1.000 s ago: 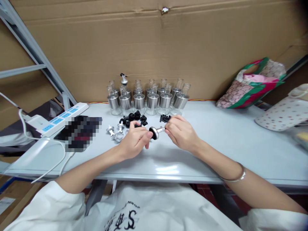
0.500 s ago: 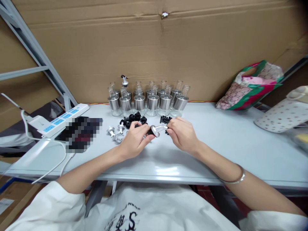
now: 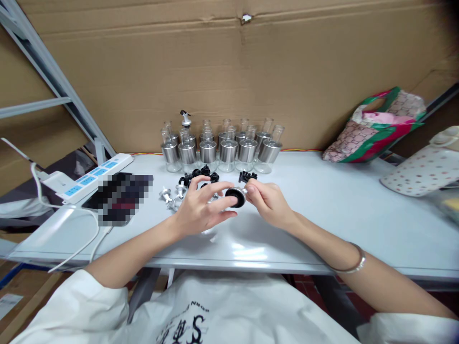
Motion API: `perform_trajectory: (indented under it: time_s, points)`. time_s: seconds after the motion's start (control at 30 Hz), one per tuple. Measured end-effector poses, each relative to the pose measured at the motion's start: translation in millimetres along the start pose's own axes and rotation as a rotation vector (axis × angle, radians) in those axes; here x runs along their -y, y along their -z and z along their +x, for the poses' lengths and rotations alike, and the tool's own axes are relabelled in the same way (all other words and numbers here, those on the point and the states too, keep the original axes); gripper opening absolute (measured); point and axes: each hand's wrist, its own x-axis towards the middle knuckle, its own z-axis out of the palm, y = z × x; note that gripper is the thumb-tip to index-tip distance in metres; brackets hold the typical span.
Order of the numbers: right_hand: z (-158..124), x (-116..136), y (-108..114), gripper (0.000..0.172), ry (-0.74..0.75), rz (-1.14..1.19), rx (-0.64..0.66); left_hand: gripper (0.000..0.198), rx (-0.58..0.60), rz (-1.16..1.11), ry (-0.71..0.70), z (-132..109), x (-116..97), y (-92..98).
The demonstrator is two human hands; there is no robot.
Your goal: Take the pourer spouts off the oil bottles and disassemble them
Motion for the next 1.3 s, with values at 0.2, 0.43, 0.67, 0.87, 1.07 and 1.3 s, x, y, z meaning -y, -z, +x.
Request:
perform_trajectory:
  time_s: [0.2, 0.43, 0.67, 0.87, 1.07, 1.3]
  points:
    - [0.9, 0.6, -1.3, 0.036, 0.216, -0.282, -0.023, 0.033, 0.067, 0.047, 0.025, 2.6, 0.3, 7.4]
    - [1.2, 2.3, 3.2, 0.035, 0.372, -0.445, -0.065, 0.038, 0.029, 0.06, 0.1, 2.3, -4.6, 5.0]
    - [2.4, 8.2, 5.3, 0.032, 0.503, -0.397, -0.122, 0.046, 0.114, -0.016, 0.203, 1.2, -4.0, 6.0]
    - [0.0, 8.2, 4.6, 0.029, 0.555, -0.354, -0.093, 0.045, 0.216, -0.049, 0.227, 2.6, -4.8, 6.5]
    - [-1.6, 12.7, 2.1, 0.031, 0.628, -0.32, -0.036, 0.039, 0.244, -0.116, 0.206, 1.0, -8.2, 4.5]
    - [-1.2, 9.2, -1.3, 0.032, 0.239, -0.115, -0.058, 0.034, -0.021, -0.1, 0.033, -0.7, 4.7, 0.5]
